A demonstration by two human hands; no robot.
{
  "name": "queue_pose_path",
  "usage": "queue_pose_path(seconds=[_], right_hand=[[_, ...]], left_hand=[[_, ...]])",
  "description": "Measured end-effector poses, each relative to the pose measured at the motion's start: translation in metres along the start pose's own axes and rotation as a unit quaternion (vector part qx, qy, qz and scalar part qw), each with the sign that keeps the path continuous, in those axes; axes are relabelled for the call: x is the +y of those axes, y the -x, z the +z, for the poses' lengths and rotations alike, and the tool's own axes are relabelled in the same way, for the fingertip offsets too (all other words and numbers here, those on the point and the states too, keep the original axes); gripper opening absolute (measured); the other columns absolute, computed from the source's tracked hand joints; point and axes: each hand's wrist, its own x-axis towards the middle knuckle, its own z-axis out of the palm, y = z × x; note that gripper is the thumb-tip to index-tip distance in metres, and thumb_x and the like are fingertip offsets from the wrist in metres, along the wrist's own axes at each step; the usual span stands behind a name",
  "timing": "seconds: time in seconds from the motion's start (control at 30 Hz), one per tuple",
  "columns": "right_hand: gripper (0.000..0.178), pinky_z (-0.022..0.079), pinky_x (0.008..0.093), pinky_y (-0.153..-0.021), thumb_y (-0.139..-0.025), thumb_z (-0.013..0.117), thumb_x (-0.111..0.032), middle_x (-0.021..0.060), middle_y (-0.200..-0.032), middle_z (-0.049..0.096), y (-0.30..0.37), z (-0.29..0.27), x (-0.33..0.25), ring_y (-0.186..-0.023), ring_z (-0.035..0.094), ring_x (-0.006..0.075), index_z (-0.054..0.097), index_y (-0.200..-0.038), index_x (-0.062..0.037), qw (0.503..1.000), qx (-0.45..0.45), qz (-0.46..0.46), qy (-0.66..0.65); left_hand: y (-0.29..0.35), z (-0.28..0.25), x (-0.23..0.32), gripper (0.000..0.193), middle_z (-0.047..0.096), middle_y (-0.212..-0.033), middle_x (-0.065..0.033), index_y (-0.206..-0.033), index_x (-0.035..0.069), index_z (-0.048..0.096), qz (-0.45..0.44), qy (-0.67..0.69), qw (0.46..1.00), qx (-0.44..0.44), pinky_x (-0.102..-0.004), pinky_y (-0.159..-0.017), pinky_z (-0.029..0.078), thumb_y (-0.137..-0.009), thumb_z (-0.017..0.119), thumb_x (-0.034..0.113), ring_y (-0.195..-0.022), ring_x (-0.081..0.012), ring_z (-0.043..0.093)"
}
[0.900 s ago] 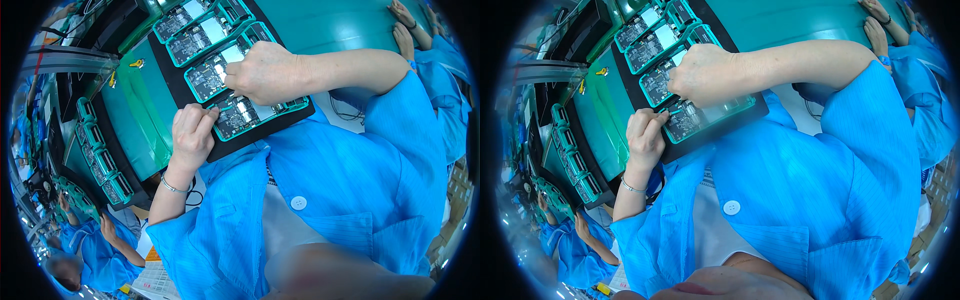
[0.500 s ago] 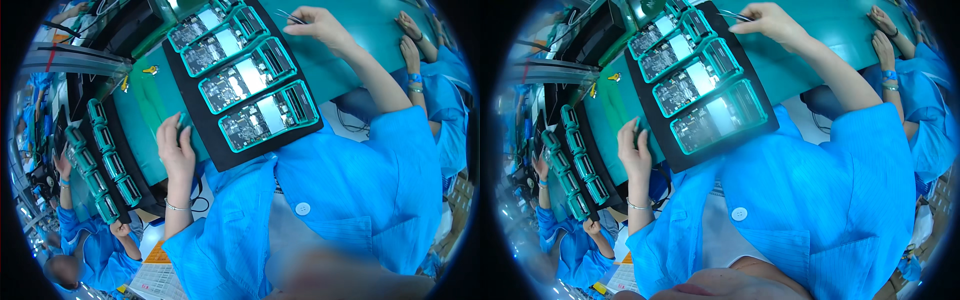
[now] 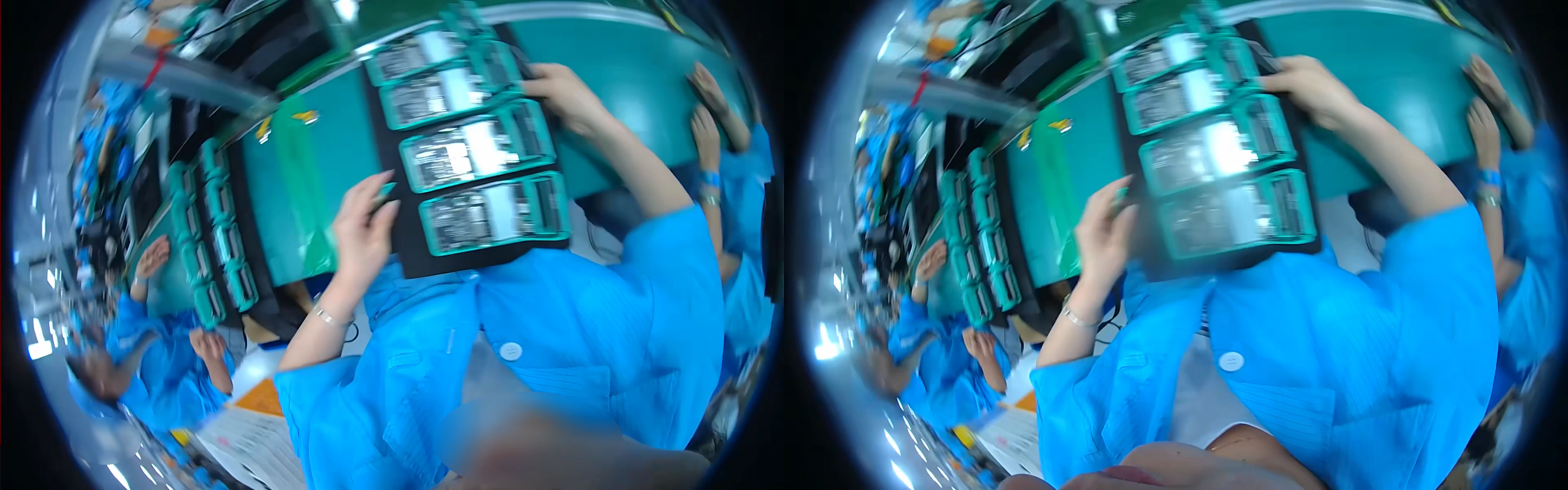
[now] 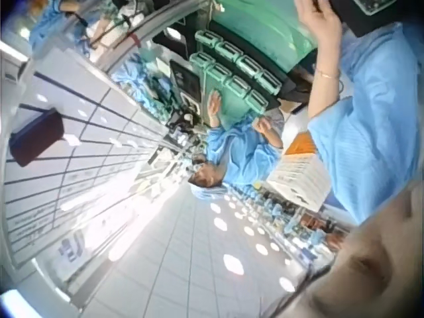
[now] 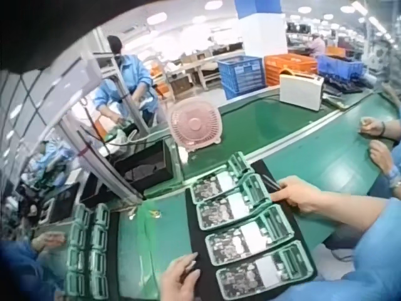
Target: The person assembles phone components by connecting parts onto circuit boards on a tray using tweezers and fingers, then slides the tray down the assembly line.
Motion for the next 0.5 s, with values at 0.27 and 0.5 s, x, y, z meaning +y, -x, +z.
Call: queue_pose_path(seconds=[0.27, 0.5], right_hand=[[0.024, 0.049, 0.0317, -0.083, -0.085, 0.060, -0.010, 0.0054, -0.091, 0.071, -0.016, -0.251, 0.052, -0.089, 0.063, 0.0133, 0.074, -0.102, -0.0002, 0.964, 0.150, -0.026, 0.217], [0.028, 0.045, 0.0284, -0.071, -0.093, 0.062, -0.025, 0.0044, -0.088, 0.071, -0.058, -0.063, -0.033, -0.077, 0.057, 0.0105, 0.075, -0.100, -0.0015, 0.958, 0.102, -0.115, 0.243]], left_hand=[[-0.027, 0.108, 0.033, 0.046, 0.061, -0.131, -0.0182, -0.132, 0.005, 0.060, 0.128, 0.176, 0.955, -0.201, -0.0449, -0.104, 0.049, -0.087, 0.067, 0.000, -0.121, -0.0360, 0.059], [-0.003, 0.035, 0.054, 0.041, 0.067, -0.114, -0.0146, -0.126, 0.002, 0.063, 0.230, 0.024, 0.970, -0.075, -0.0450, -0.095, 0.048, -0.086, 0.071, 0.005, -0.110, -0.0335, 0.061]])
